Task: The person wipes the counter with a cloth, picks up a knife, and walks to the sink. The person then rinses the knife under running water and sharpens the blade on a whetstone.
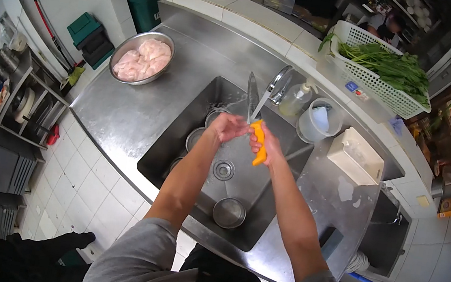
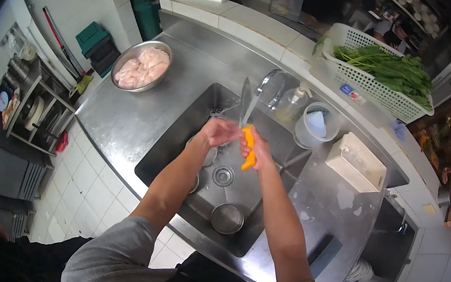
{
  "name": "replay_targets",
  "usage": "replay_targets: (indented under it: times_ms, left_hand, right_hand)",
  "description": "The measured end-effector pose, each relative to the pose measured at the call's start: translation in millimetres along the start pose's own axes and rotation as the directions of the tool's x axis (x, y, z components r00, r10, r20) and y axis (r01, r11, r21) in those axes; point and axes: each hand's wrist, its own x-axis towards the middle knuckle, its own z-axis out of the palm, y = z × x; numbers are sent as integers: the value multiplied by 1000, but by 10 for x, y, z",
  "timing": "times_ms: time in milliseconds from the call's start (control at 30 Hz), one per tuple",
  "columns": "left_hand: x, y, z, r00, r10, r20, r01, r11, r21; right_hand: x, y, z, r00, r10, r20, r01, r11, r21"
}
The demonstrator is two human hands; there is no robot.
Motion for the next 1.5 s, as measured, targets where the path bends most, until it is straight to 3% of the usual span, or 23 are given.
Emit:
replay_targets:
  times_ms: [33, 133, 167, 200, 233, 267, 467, 600, 667, 700, 733, 800, 900, 933, 1000, 1067, 1233, 1267, 1300, 1333, 1367, 1400, 1500]
  left_hand:
    - [9, -19, -73, 998, -21, -52, 21, 1000, -4]
    - [28, -83, -59, 969, -62, -240, 81, 994, 72]
    - [86, -144, -18, 968, -130, -215, 146, 988, 57]
    - [158, -207, 25, 961, -206, -186, 219, 974, 52]
    - [181, -274, 65, 979, -195, -60, 198, 979, 47]
    - [409, -377, -66, 964, -234, -127, 239, 971, 28]
    - [723, -312, -274, 963, -262, -58, 268, 946, 182]
    - [660, -121, 17, 972, -108, -210, 126, 989, 75]
    - [763, 21, -276, 991, -113, -73, 116, 993, 35]
    - [738, 7, -94, 964, -9, -265, 46, 990, 134]
    - [781, -2, -137, 986, -36, -164, 41, 999, 27]
    - [554, 48, 495, 838, 3, -545, -51, 996, -74]
    - [656, 106, 383, 812, 63, -580, -107, 993, -41]
    - [743, 168, 298, 734, 236, -636, -62, 957, 283]
    - [998, 332, 25, 629, 509, -587, 119, 683, 721]
    - [1200, 533, -9, 677, 521, -521, 156, 590, 792]
    - [2166, 636, -477, 893, 291, -343, -70, 844, 533]
    - [1818, 573, -221, 986, 162, -28, -121, 829, 545]
    - [1758, 408, 11, 895, 306, -325, -98, 845, 526]
    - [1752, 440, -38, 925, 188, -331, -44, 916, 399]
    - [2082, 592, -466, 992, 43, -116, -27, 990, 138]
    - [2017, 521, -182, 996, 59, 62, -78, 924, 375]
    - [1585, 461, 204, 981, 4, 195, -106, 849, 517]
  right_hand:
    - [-8, 20, 1, 1000, -6, -5, 6, 1000, 2]
    - [7, 96, 6, 970, -150, -192, 39, 873, -485]
    - [39, 108, 149, 914, -283, -289, -8, 701, -713]
    - [286, 304, -84, 828, -551, -99, 183, 432, -883]
    - [184, 268, -1, 816, -577, -30, 227, 367, -902]
    - [216, 249, 16, 835, -551, 12, 80, 99, -992]
    - [-491, 6, 285, 821, -570, 30, 73, 53, -996]
    - [-745, 106, 113, 807, -588, -51, -10, 74, -997]
    - [-846, 193, 25, 794, -608, -9, 14, 33, -999]
    - [-943, 198, 22, 790, -614, -5, 12, 24, -1000]
    - [-1024, 182, 13, 780, -626, -11, -2, 15, -1000]
    - [-1072, 162, -16, 790, -612, -22, -34, -7, -999]
    - [-1118, 103, 77, 826, -558, -84, -116, -22, -993]
    - [-1130, 123, 40, 833, -547, -78, -111, -27, -993]
    - [-1145, 206, -47, 856, -510, -79, -118, -44, -992]
    - [-1275, 224, 5, 882, -458, -115, -153, -46, -987]
    - [-1789, 448, -186, 949, -272, -158, -150, 52, -987]
    - [-1991, 564, -305, 943, -297, -147, -111, 137, -984]
    - [-2233, 617, -364, 947, -267, -180, -131, 193, -972]
    - [-2542, 608, -363, 940, -253, -230, -165, 255, -953]
    - [-2843, 618, -362, 920, -215, -326, -262, 279, -924]
    - [-3335, 784, -551, 858, -340, -384, -243, 389, -888]
    - [-4179, 1235, -935, 784, -370, -499, -275, 514, -813]
